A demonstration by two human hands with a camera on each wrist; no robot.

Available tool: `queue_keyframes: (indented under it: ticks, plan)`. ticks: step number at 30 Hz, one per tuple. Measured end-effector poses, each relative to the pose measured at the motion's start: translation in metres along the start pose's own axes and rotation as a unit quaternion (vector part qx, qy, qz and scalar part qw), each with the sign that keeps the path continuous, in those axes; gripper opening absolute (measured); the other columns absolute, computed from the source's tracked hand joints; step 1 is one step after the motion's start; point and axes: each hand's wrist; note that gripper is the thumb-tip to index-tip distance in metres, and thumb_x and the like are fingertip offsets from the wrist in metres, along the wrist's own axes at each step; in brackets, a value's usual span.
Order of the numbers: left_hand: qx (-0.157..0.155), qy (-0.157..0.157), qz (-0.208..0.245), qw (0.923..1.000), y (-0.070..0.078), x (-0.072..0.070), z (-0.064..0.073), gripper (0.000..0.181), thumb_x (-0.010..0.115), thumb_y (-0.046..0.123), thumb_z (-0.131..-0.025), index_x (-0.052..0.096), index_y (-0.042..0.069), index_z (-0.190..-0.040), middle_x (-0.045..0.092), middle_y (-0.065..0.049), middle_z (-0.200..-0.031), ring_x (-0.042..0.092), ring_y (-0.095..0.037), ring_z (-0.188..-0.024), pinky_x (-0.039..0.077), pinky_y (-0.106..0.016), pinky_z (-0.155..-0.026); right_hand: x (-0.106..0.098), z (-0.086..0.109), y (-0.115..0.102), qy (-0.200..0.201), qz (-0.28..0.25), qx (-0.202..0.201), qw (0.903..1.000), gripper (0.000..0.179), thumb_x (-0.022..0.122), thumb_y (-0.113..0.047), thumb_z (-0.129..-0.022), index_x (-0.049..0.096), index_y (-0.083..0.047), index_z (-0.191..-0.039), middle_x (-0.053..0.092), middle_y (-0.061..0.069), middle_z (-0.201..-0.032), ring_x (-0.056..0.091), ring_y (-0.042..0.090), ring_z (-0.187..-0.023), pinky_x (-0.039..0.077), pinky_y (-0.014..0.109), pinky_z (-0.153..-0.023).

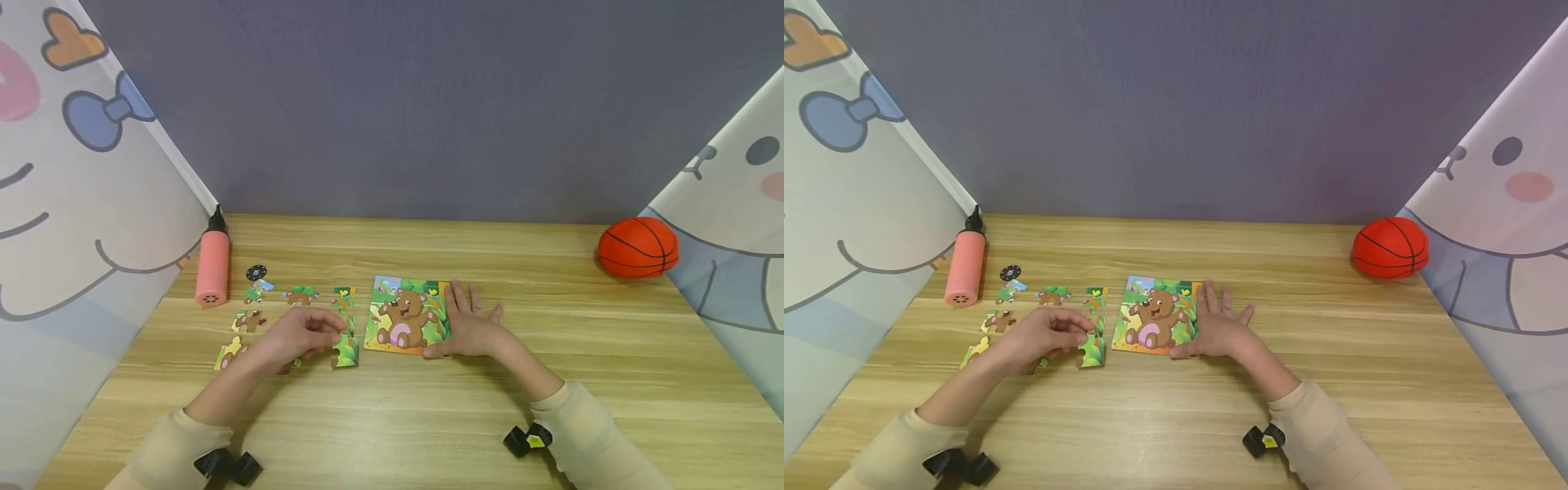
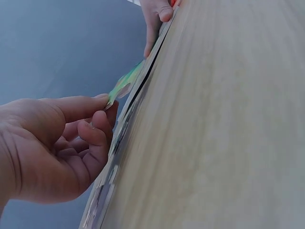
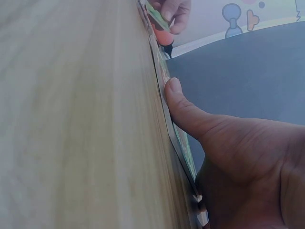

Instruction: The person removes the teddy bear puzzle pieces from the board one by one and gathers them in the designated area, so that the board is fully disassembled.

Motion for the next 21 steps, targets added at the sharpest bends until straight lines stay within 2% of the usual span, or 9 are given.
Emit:
queue_keyframes:
  ticks: [3,10,15,21]
  plan:
    - [0.002,-0.009,-0.024,0.9997,-0.0014,-0.0019,0.0022,0.019,0.073,0.010,-0.093,0.073,0.002,-0.111,0.069,-0.010,-0.093,0.045,-0.013,-0.058,0.039,-0.022,-0.049,-0.0006,0.0001,-0.0001,-0.001,0.000,0.000,1.0000,0.140,0.077,-0.072,-0.073,-0.009,-0.002,-0.160,-0.018,0.017,-0.166,-0.020,0.044,-0.148,-0.013,0.084,-0.097]
    - [0.012,-0.019,-0.075,0.9970,-0.0001,-0.0043,0.0050,0.015,0.074,0.010,-0.093,0.075,0.006,-0.107,0.069,-0.007,-0.092,0.056,-0.018,-0.073,0.048,-0.026,-0.058,0.0006,-0.0001,0.0019,-0.001,-0.001,-0.002,1.0000,0.140,0.076,-0.073,-0.073,-0.008,-0.002,-0.160,-0.018,0.017,-0.166,-0.020,0.045,-0.148,-0.013,0.085,-0.097]
    - [0.020,-0.024,-0.095,0.9949,0.0015,-0.0043,0.0054,0.013,0.073,0.007,-0.093,0.075,0.006,-0.106,0.068,-0.006,-0.092,0.057,-0.021,-0.077,0.051,-0.028,-0.062,0.0011,0.0000,0.0024,0.001,0.001,-0.001,1.0000,0.140,0.076,-0.073,-0.073,-0.008,-0.003,-0.160,-0.018,0.017,-0.166,-0.020,0.045,-0.148,-0.012,0.084,-0.097]
    - [0.024,0.000,-0.118,0.9928,0.0036,-0.0057,0.0063,0.012,0.076,0.011,-0.091,0.075,0.009,-0.104,0.066,-0.005,-0.093,0.058,-0.023,-0.081,0.050,-0.029,-0.063,-0.0002,0.0001,0.0019,-0.001,-0.001,-0.005,1.0000,0.139,0.076,-0.072,-0.073,-0.009,-0.003,-0.160,-0.018,0.017,-0.165,-0.021,0.044,-0.147,-0.013,0.084,-0.097]
Point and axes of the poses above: each hand's wrist, its own z-axis away from the middle knuckle, its own x-axis out of the palm, y = z × x
